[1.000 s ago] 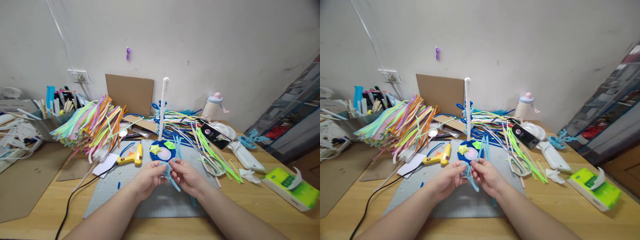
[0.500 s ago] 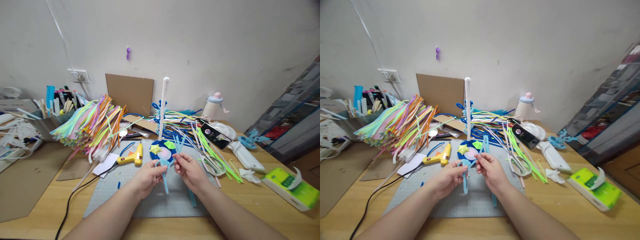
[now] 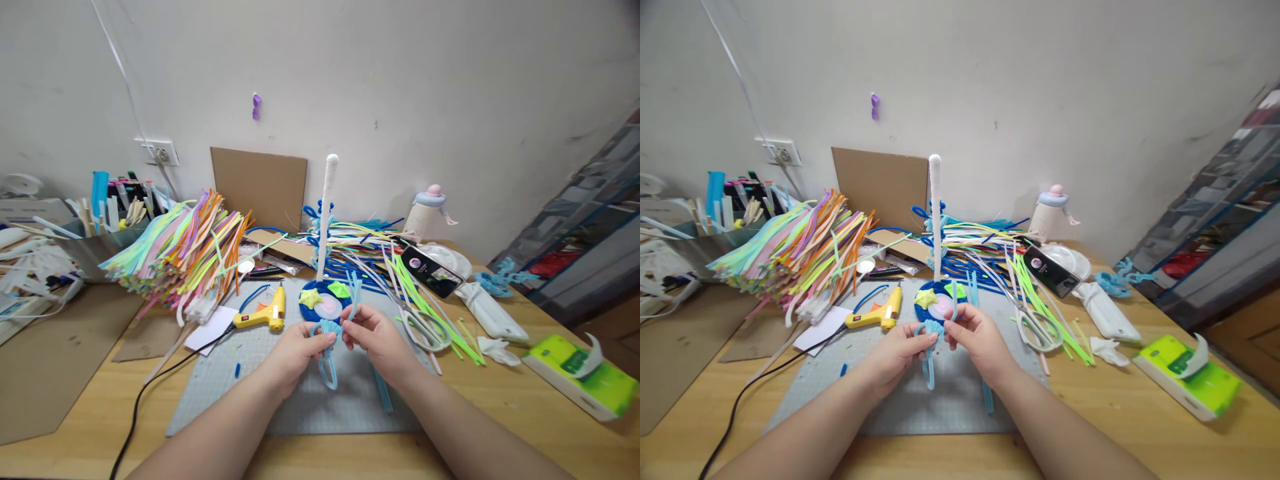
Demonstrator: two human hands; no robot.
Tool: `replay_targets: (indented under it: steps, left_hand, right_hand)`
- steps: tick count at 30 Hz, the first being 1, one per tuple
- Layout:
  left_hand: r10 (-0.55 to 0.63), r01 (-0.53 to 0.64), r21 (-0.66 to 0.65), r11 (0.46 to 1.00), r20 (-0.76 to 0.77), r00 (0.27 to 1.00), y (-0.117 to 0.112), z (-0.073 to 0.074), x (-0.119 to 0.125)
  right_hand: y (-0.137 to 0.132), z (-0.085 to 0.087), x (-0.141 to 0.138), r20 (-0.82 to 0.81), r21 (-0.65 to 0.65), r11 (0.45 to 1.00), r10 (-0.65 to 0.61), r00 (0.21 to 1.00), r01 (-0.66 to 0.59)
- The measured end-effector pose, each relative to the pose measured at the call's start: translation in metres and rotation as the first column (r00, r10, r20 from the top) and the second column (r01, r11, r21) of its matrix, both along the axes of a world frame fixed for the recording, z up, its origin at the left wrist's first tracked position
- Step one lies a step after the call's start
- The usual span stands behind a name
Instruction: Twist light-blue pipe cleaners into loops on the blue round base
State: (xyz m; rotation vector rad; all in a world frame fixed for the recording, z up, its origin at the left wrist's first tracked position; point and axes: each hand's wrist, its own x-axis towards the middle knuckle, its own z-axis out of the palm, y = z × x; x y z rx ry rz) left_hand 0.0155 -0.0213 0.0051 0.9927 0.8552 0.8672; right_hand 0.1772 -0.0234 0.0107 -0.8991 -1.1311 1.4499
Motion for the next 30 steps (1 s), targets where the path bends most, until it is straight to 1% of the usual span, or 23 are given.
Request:
replay_targets:
  steps: [3, 8, 11, 15, 19, 21, 24, 27, 30]
  left_hand:
    - [0.008, -0.008, 0.004, 1.0, -0.021, 1.0, 0.0, 0.001, 0.0]
    - [-0.029, 0.03, 0.029, 0.999, -0.036, 0.999, -0.002, 0.008, -0.001]
    - [-0.053, 0.057, 0.061, 0.997, -0.061, 0.997, -0.002, 0.01, -0.001]
    - [-0.069, 0.075, 0.064, 0.995, -0.085, 0.994, -0.001, 0.008, -0.001]
    - [-0.061, 0.067, 0.063, 0.996, -0.09, 0.994, 0.0, 0.006, -0.001]
    - [-0.048, 0.053, 0.058, 0.997, -0.073, 0.996, 0.0, 0.006, 0.0]
    - [-0.058, 0.059, 0.036, 0.998, -0.025, 0.998, 0.0, 0.006, 0.0]
    - [-0.073, 0.073, 0.015, 0.997, 0.003, 0.997, -0.001, 0.007, 0.0]
    - [-0.068, 0.068, -0.001, 0.998, 0.011, 0.998, -0.001, 0.009, 0.0]
  right_hand:
    - [0.001, -0.001, 0.001, 0.116, 0.023, 0.997, 0.069, 0.991, -0.072]
    - [0.002, -0.003, 0.001, 0.158, 0.007, 0.996, 0.084, 0.984, -0.087]
    - [0.002, -0.001, 0.001, 0.125, -0.035, 0.992, 0.121, 0.985, -0.118]
    - [-0.001, 0.002, 0.0, 0.02, -0.125, 0.979, 0.165, 0.986, -0.161]
    - [0.0, -0.001, -0.001, -0.086, -0.197, 0.965, 0.157, 0.984, -0.171]
    - [0.001, -0.005, -0.001, -0.071, -0.172, 0.975, 0.13, 0.989, -0.14]
    - [0.003, -0.009, 0.0, 0.011, -0.066, 0.994, 0.088, 0.996, -0.087]
    - [0.002, -0.01, 0.0, 0.081, 0.028, 0.998, 0.061, 0.995, -0.064]
    - [0.002, -0.009, 0.0, 0.13, 0.089, 0.995, 0.036, 0.991, -0.048]
